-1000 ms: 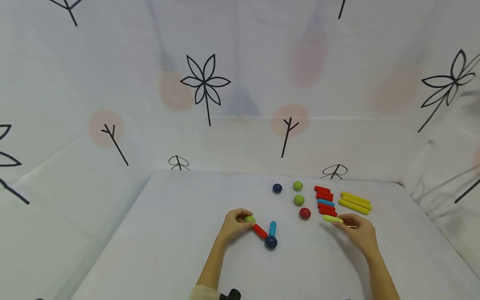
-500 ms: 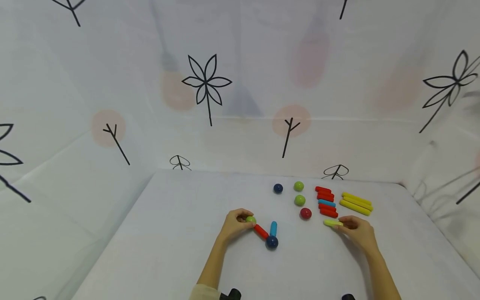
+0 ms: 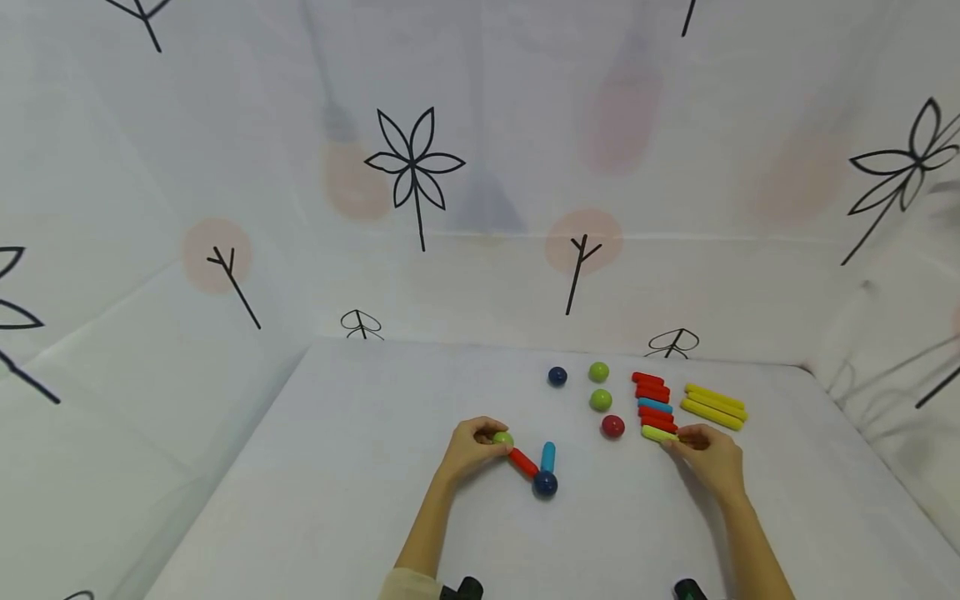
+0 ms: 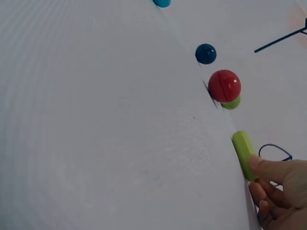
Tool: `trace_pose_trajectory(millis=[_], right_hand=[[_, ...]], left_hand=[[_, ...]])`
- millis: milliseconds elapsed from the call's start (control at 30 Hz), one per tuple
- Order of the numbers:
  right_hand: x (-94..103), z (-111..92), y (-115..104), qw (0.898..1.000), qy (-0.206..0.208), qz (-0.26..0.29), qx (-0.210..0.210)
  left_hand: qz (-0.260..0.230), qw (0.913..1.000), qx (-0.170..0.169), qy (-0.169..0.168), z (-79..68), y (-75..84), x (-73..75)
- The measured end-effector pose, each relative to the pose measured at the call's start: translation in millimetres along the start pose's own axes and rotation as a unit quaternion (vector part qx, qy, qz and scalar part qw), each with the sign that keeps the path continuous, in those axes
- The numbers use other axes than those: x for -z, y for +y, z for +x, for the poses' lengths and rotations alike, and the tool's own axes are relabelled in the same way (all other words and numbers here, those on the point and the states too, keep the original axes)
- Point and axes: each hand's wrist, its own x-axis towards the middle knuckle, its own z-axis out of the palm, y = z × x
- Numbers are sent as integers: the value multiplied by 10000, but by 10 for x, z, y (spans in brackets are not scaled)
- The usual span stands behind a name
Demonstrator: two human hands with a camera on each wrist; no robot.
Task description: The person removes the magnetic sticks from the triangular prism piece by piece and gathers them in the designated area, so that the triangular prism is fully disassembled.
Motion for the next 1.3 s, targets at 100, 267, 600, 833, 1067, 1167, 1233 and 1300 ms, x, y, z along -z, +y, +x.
trace_pose_trajectory(millis=[100, 267, 600, 833, 1067, 1167, 1233, 1300], right_hand=[[-35, 7, -1, 9999, 140, 12, 55], [-78, -7, -32, 9996, 269, -46, 37], [-269, -179, -393, 9904, 950, 63, 999], [-601, -311, -728, 9747, -738, 621, 2015], [-812, -323, -920, 9403, -2405, 302, 2390], [-862, -315, -955, 9315, -2535, 222, 2599], [-888, -310, -962, 9282, -2488, 208, 2759], [-911, -311, -962, 9261, -2453, 234, 2856]], left_hand=[[12, 10000, -15, 13, 0, -1, 2], [78, 9998, -59, 156, 62, -188, -39], [-814, 9935, -349, 719, 118, -433, -92], [-588, 9961, 151, 642, 8, -303, -172], [420, 9991, 94, 65, -138, -139, -237], [644, 9968, -140, -461, -173, -111, -241], [827, 9936, -325, -691, -183, -108, -243], [930, 9916, -412, -805, -186, -110, -246]])
